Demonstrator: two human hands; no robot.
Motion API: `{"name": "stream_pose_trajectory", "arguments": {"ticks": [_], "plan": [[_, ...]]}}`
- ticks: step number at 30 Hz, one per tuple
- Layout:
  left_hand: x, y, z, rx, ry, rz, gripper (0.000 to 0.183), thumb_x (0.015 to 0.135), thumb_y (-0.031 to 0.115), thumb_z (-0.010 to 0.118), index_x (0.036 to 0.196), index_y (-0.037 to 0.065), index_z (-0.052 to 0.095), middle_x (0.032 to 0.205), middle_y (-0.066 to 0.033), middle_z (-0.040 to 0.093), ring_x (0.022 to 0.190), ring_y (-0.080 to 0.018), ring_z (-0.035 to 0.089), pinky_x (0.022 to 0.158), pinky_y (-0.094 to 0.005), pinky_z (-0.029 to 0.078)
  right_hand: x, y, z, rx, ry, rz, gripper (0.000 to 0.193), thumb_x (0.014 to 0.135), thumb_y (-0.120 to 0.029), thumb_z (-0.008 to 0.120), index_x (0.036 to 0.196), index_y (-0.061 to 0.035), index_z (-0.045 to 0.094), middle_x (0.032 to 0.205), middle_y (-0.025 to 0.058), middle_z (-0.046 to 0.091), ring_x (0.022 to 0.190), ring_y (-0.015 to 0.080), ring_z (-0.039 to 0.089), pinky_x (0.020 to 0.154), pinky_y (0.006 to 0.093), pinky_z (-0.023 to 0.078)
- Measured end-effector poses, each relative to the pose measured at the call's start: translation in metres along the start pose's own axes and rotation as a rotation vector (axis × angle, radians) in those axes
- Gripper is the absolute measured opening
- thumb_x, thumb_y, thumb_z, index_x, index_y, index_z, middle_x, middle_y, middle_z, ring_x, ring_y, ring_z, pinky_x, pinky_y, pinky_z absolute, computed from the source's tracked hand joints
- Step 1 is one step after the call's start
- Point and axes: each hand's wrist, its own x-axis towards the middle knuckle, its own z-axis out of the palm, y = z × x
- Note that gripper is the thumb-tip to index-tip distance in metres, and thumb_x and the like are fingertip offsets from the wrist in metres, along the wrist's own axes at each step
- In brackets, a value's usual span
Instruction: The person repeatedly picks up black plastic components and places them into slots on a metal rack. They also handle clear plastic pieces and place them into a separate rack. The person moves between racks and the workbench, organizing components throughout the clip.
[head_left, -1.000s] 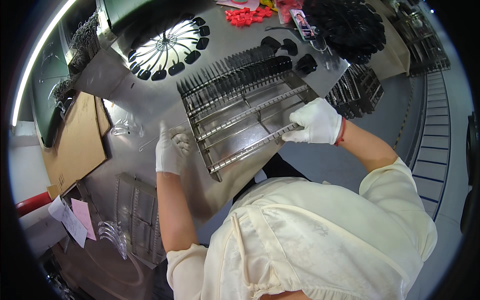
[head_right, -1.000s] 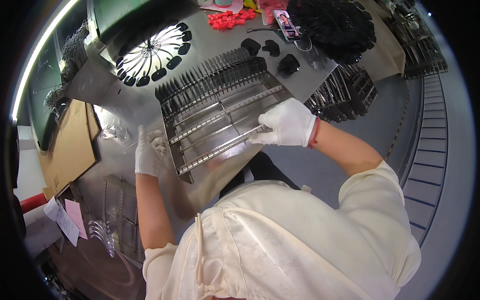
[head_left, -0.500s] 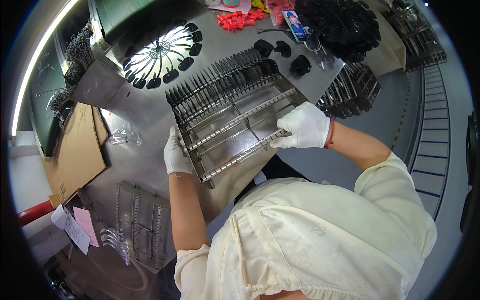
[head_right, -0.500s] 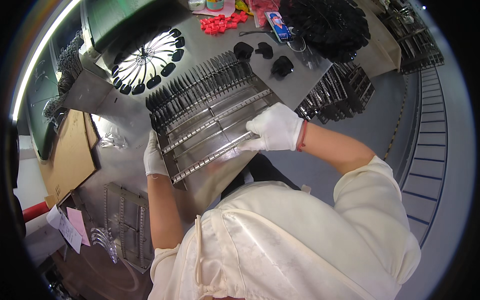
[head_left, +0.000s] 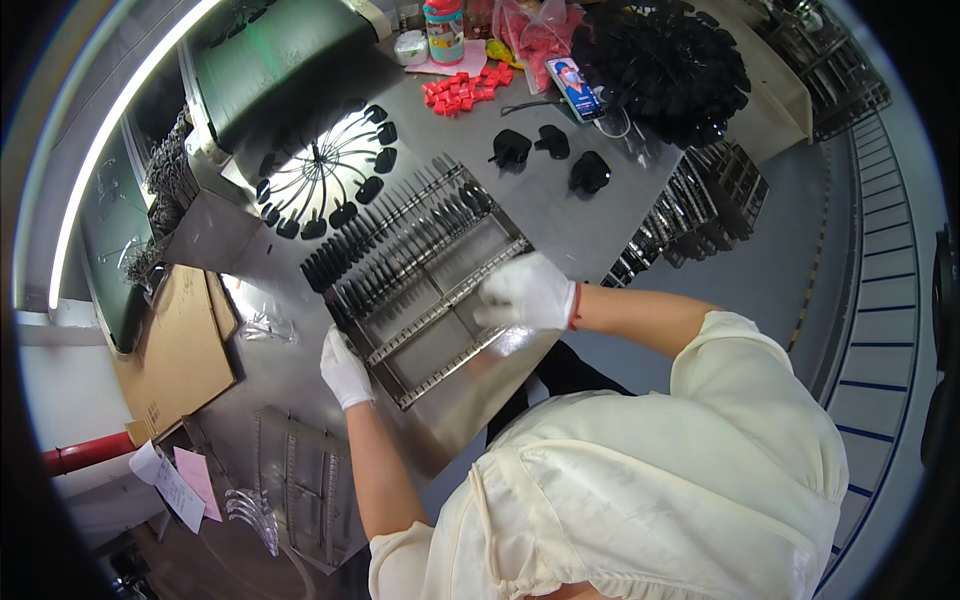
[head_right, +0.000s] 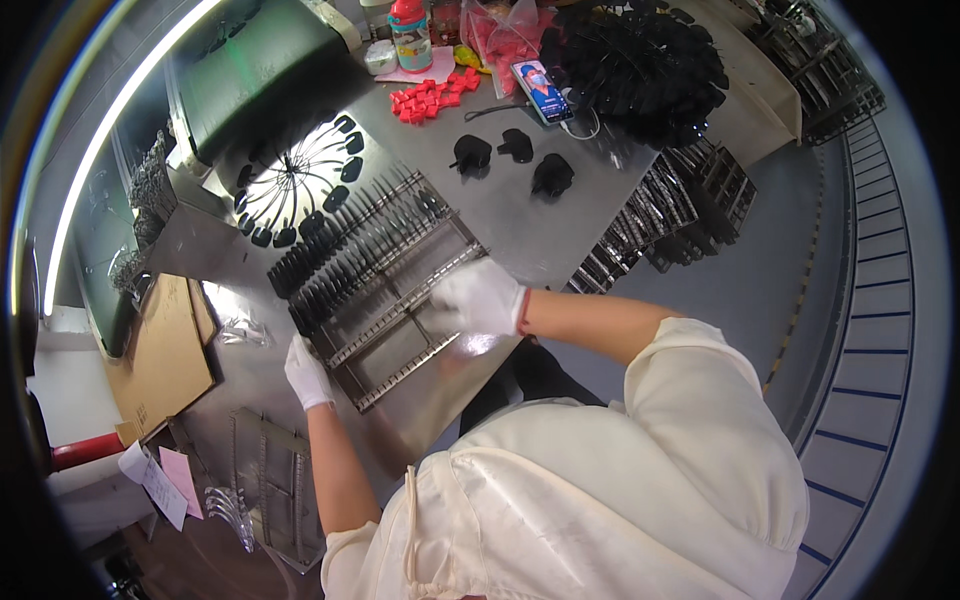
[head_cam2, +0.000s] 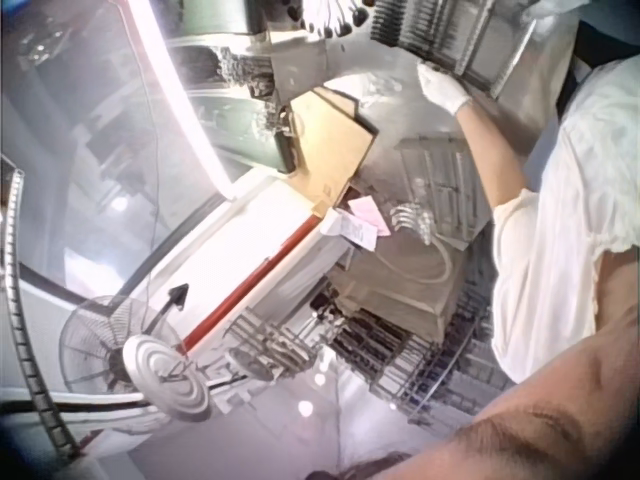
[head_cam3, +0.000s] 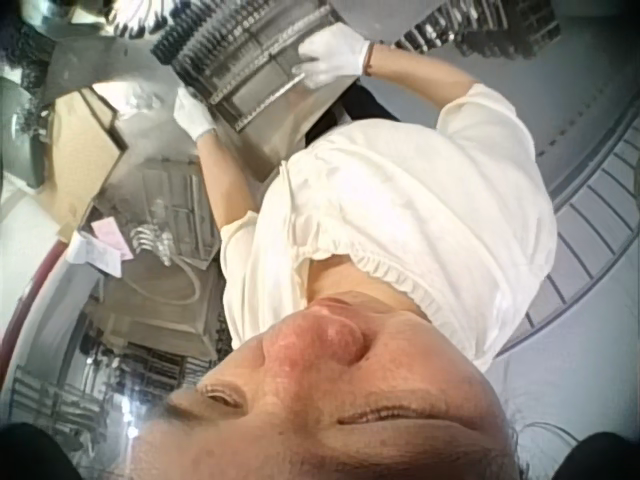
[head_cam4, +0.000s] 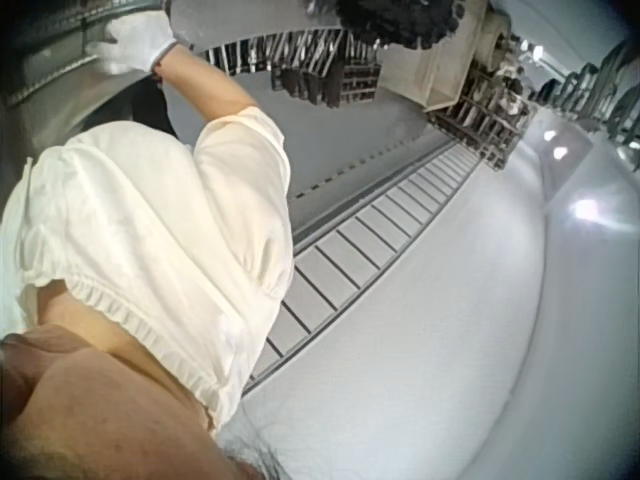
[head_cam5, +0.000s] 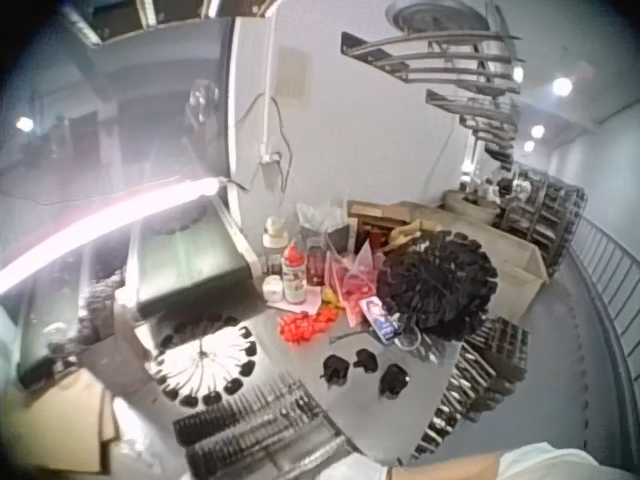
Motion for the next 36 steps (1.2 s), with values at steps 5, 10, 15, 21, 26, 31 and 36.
{"name": "stream_pose_trajectory", "arguments": {"ticks": [5, 10, 15, 21, 26, 31, 36], "plan": [[-0.022, 0.020, 0.014, 0.345, 0.062, 0.047, 0.053, 0.101, 0.024, 0.056, 0.145, -0.006, 0.050, 0.137, -0.0252, 0.062, 0.120, -0.0332, 0.065, 0.105, -0.0390, 0.047, 0.091, 0.078, -0.029, 0.469, 0.256, 0.669, 0.054, 0.094, -0.048, 0.069, 0.122, -0.0012, 0.066, 0.109, 0.0162, 0.074, 0.099, 0.0242, 0.070, 0.084, 0.0333, 0.054], [-0.025, 0.011, 0.019, 0.264, 0.082, -0.091, 0.037, 0.098, 0.017, 0.058, 0.128, -0.004, 0.064, 0.119, -0.0202, 0.071, 0.106, -0.0280, 0.069, 0.096, -0.0370, 0.050, 0.072, 0.083, -0.053, 0.819, -0.169, 0.558, 0.049, 0.092, -0.019, 0.076, 0.137, -0.0085, 0.061, 0.120, 0.0075, 0.069, 0.093, 0.0136, 0.062, 0.080, 0.0303, 0.053], [-0.027, 0.008, 0.030, 0.323, 0.194, 0.074, 0.030, 0.099, 0.018, 0.055, 0.111, -0.005, 0.070, 0.094, -0.0158, 0.075, 0.084, -0.0229, 0.067, 0.082, -0.0357, 0.050, 0.063, 0.137, -0.071, 0.429, 0.126, 0.417, 0.047, 0.086, -0.014, 0.076, 0.131, -0.0112, 0.063, 0.115, 0.0084, 0.066, 0.090, 0.0186, 0.065, 0.083, 0.0340, 0.055], [-0.035, 0.033, 0.020, 0.300, 0.066, -0.060, 0.037, 0.099, 0.021, 0.057, 0.123, -0.005, 0.067, 0.116, -0.0218, 0.072, 0.105, -0.0300, 0.068, 0.096, -0.0375, 0.049, 0.135, 0.172, -0.082, -0.367, -0.350, 0.437, 0.049, 0.078, -0.010, 0.073, 0.127, -0.0101, 0.066, 0.118, 0.0197, 0.069, 0.110, 0.0398, 0.068, 0.092, 0.0462, 0.058], [-0.064, 0.048, 0.012, -0.017, 0.327, 0.017, 0.031, 0.103, 0.015, 0.055, 0.124, -0.005, 0.066, 0.115, -0.0144, 0.071, 0.100, -0.0217, 0.066, 0.096, -0.0321, 0.050, 0.149, 0.167, -0.062, -0.464, -0.307, 0.484, 0.032, 0.078, -0.009, 0.074, 0.110, -0.0103, 0.076, 0.115, 0.0197, 0.071, 0.107, 0.0391, 0.071, 0.088, 0.0466, 0.060], [-0.086, 0.093, 0.017, -0.545, 0.292, 0.055, 0.026, 0.106, 0.011, 0.052, 0.125, -0.002, 0.063, 0.109, -0.0099, 0.069, 0.092, -0.0138, 0.062, 0.087, -0.0265, 0.052, 0.122, 0.178, -0.066, -0.074, 0.001, 0.577, 0.039, 0.073, -0.018, 0.080, 0.110, -0.0110, 0.068, 0.116, 0.0206, 0.062, 0.104, 0.0387, 0.065, 0.092, 0.0447, 0.055], [-0.123, 0.147, 0.046, -1.154, -0.662, -0.398, 0.075, 0.100, 0.063, 0.048, 0.142, 0.002, 0.051, 0.131, -0.0181, 0.062, 0.122, -0.0338, 0.059, 0.098, -0.0509, 0.052, 0.061, 0.010, -0.088, 0.157, 0.194, -0.201, 0.043, 0.070, -0.019, 0.083, 0.105, -0.0085, 0.063, 0.116, 0.0146, 0.058, 0.111, 0.0322, 0.057, 0.100, 0.0411, 0.047]]}}
